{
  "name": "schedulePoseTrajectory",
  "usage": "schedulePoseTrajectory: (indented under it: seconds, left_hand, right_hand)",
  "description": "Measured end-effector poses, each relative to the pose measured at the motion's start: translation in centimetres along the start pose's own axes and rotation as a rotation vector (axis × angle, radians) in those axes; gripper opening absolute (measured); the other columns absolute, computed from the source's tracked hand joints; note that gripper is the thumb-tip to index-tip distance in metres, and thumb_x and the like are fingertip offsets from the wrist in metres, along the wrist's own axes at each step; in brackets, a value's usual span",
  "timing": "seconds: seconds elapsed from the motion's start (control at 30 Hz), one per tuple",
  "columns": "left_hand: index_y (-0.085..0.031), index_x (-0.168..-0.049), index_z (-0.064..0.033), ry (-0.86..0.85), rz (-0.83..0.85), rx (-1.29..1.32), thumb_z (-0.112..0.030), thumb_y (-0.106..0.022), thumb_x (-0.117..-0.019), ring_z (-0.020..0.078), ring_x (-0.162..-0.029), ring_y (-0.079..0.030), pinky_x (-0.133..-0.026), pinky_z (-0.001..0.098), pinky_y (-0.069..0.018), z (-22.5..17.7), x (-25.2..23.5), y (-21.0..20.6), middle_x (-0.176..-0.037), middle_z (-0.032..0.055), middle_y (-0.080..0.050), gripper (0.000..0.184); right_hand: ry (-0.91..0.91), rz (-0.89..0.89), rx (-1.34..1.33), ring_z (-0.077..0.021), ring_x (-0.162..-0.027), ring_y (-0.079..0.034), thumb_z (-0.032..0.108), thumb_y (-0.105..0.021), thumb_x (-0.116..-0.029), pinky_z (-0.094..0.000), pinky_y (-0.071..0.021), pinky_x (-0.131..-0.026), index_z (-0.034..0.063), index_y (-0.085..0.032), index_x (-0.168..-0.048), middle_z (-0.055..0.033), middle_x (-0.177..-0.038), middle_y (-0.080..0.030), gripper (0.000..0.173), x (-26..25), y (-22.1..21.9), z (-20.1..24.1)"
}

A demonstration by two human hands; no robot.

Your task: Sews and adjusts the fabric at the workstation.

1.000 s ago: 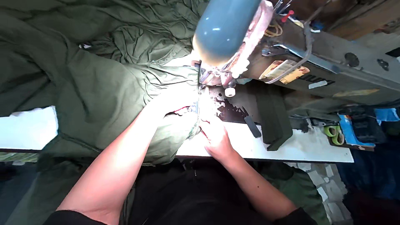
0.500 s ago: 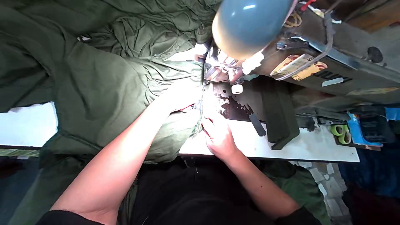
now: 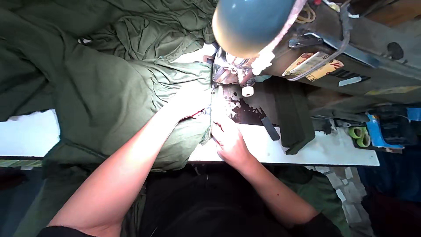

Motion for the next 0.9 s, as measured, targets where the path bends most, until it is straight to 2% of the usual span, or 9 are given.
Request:
schedulePoseTrajectory:
  seconds: [0.07, 0.13, 0.2, 0.27, 0.37, 0.47, 0.6, 0.8, 0.9]
  left_hand:
    - [-0.061, -0.084, 0.0004, 0.012, -0.003, -0.037, -0.015, -0.062, -0.1022, 0.0089, -0.047, -0.056, -0.049, 0.0235, -0.0485, -0.2, 0.2, -0.1, -0.06, 0.005, -0.058, 0.024]
    - [-0.062, -0.081, 0.0002, -0.039, -0.06, -0.208, -0.017, -0.062, -0.102, 0.0164, -0.055, -0.061, -0.056, 0.0327, -0.0521, -0.9, 0.6, -0.1, -0.064, 0.0085, -0.06, 0.027]
    - [-0.064, -0.093, 0.0047, -0.127, -0.166, -0.394, -0.018, -0.063, -0.1006, 0.0378, -0.083, -0.067, -0.074, 0.0568, -0.0517, -1.7, 1.4, -0.2, -0.086, 0.0217, -0.065, 0.024]
    - [-0.066, -0.111, 0.0049, -0.252, -0.318, -0.545, -0.021, -0.062, -0.1003, 0.0458, -0.098, -0.068, -0.079, 0.0636, -0.0516, -2.0, 2.2, -0.7, -0.103, 0.0264, -0.067, 0.029]
    - [-0.071, -0.12, -0.0013, -0.708, -0.492, -0.618, -0.019, -0.051, -0.0969, 0.0431, -0.113, -0.066, -0.09, 0.0619, -0.0501, -1.4, 3.0, -2.4, -0.118, 0.0215, -0.07, 0.035]
    - [-0.06, -0.144, -0.0114, -0.864, -0.344, -0.706, -0.024, -0.034, -0.1012, 0.0371, -0.144, -0.045, -0.113, 0.0602, -0.0348, 0.3, 2.5, -4.4, -0.15, 0.0111, -0.056, 0.051]
    - [-0.057, -0.147, -0.0111, -0.867, -0.286, -0.798, -0.029, -0.032, -0.1, 0.0346, -0.148, -0.039, -0.116, 0.0593, -0.0292, 1.1, 2.9, -4.1, -0.154, 0.0085, -0.053, 0.056]
    - [-0.051, -0.152, -0.0145, -0.785, -0.243, -0.832, -0.039, -0.03, -0.1025, 0.0373, -0.153, -0.03, -0.117, 0.0652, -0.0194, 1.6, 3.1, -4.3, -0.16, 0.0098, -0.045, 0.059]
    - [-0.054, -0.15, -0.0149, -0.798, -0.264, -0.809, -0.037, -0.033, -0.1006, 0.0362, -0.151, -0.033, -0.116, 0.0649, -0.0217, 1.4, 3.0, -4.2, -0.157, 0.008, -0.049, 0.058]
  right_hand:
    - [0.012, 0.015, 0.016, -0.0339, -0.109, -0.067, 0.001, -0.061, -0.0909, -0.0514, -0.0552, -0.091, 0.0056, -0.074, -0.091, -0.0171, -0.109, -0.07, 0.014, 0.0, 0.0, 0.0]
    - [0.032, 0.033, 0.03, -0.0358, -0.119, -0.065, 0.0, -0.06, -0.0898, -0.0551, -0.0518, -0.101, 0.0053, -0.076, -0.092, -0.0187, -0.116, -0.071, 0.016, -0.1, 0.2, 0.1]
    - [0.074, 0.04, 0.048, -0.0372, -0.122, -0.065, -0.001, -0.061, -0.0885, -0.0556, -0.0493, -0.106, 0.0042, -0.076, -0.092, -0.0201, -0.119, -0.071, 0.016, -0.1, 0.4, 0.3]
    - [0.113, 0.054, 0.069, -0.0374, -0.121, -0.066, -0.001, -0.061, -0.089, -0.054, -0.0481, -0.108, 0.0032, -0.075, -0.09, -0.0209, -0.117, -0.072, 0.014, -0.2, 0.7, 0.5]
    - [0.147, 0.063, 0.077, -0.0357, -0.118, -0.068, 0.002, -0.061, -0.0908, -0.052, -0.0497, -0.106, 0.0041, -0.076, -0.09, -0.0203, -0.113, -0.074, 0.015, -0.3, 0.9, 0.7]
    - [0.154, 0.099, 0.103, -0.0341, -0.116, -0.067, 0.005, -0.059, -0.0945, -0.0505, -0.0496, -0.106, 0.0052, -0.076, -0.094, -0.0187, -0.11, -0.073, 0.016, -0.5, 1.0, 0.9]
    - [0.168, 0.088, 0.136, -0.031, -0.104, -0.069, 0.004, -0.06, -0.094, -0.0476, -0.0535, -0.099, 0.0057, -0.074, -0.089, -0.0152, -0.098, -0.071, 0.015, -0.7, 1.0, 1.2]
    - [0.144, 0.112, 0.113, -0.0313, -0.108, -0.07, 0.005, -0.06, -0.0944, -0.0467, -0.0551, -0.095, 0.0053, -0.074, -0.091, -0.0154, -0.105, -0.074, 0.015, -0.8, 1.3, 1.2]
    - [0.141, 0.104, 0.094, -0.0297, -0.106, -0.07, 0.004, -0.059, -0.0948, -0.047, -0.0555, -0.096, 0.0049, -0.073, -0.09, -0.0139, -0.102, -0.073, 0.015, -0.7, 1.2, 1.0]
Point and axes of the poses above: each hand's wrist, its own x-axis away from the middle knuckle, its own y-axis out of the back of the hand, z = x × y, the point moved 5 cm from there along -x, towards the middle knuckle
